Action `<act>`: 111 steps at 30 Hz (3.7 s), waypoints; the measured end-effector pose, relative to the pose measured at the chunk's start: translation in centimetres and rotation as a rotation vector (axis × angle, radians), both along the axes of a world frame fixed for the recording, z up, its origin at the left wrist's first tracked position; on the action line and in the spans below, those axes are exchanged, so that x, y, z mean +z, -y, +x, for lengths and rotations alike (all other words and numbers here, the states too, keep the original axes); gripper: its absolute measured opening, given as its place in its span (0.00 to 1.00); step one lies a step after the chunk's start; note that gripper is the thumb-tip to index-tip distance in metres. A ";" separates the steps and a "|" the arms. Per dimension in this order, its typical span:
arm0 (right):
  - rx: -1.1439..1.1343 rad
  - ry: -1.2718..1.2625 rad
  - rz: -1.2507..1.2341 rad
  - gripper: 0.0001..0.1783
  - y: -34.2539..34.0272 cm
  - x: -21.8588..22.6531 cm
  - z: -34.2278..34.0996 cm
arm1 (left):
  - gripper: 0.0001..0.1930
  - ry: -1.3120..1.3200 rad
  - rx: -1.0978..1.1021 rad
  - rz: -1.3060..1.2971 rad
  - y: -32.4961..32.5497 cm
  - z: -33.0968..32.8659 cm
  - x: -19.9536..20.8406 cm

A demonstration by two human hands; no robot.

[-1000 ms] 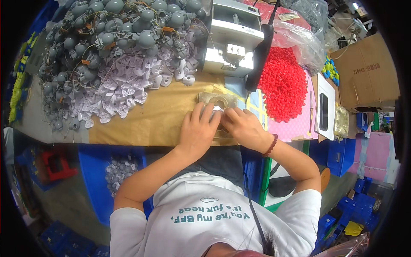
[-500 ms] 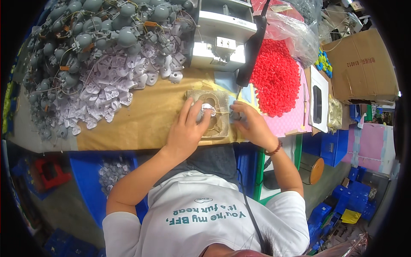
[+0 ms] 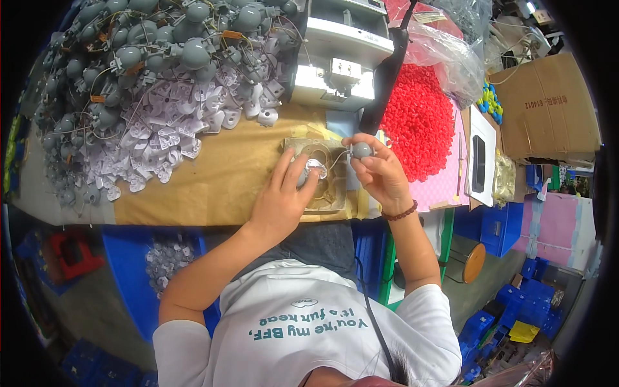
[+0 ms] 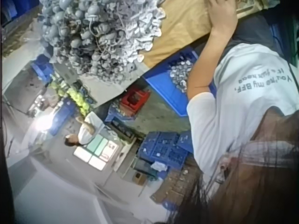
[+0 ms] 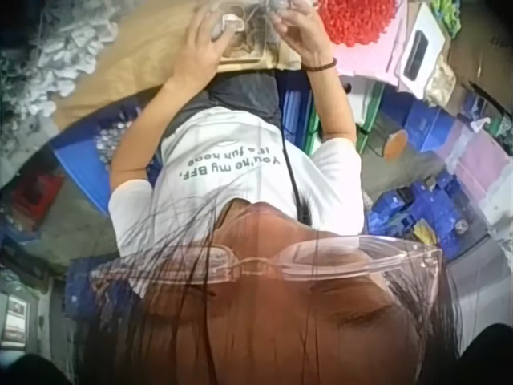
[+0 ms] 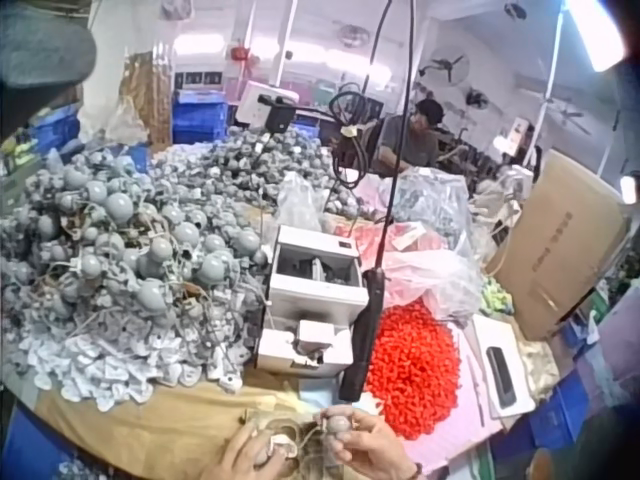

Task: Assembling toy components with an electric screwdriver at a factory workbench.

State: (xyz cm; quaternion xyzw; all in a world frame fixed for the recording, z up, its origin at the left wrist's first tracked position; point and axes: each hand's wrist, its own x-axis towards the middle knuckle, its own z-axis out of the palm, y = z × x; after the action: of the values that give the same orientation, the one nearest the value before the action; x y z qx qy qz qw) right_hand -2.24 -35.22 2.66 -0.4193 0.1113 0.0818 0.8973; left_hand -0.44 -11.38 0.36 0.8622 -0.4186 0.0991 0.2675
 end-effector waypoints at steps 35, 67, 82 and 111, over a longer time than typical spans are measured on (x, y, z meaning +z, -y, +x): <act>-0.536 0.320 -1.406 0.28 4.7 -0.9 10.1 | 0.19 -0.176 0.093 -0.070 2.7 2.4 1.5; -0.169 0.518 -0.720 0.18 -5.7 8.8 5.3 | 0.22 -0.174 0.099 -0.135 2.3 2.4 0.4; -0.055 0.717 -0.693 0.08 -5.0 5.7 3.8 | 0.21 -0.166 0.102 -0.130 2.3 2.5 0.5; -0.238 0.470 -0.653 0.16 -4.4 5.5 3.5 | 0.22 -0.272 0.083 -0.182 2.1 3.0 0.8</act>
State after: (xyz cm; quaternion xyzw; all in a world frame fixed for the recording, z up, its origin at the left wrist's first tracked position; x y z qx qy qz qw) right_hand 1.22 -30.81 8.21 -0.6732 -0.0287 -0.1599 0.7214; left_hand 2.56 -13.47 1.15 0.8565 -0.3319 0.0300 0.3942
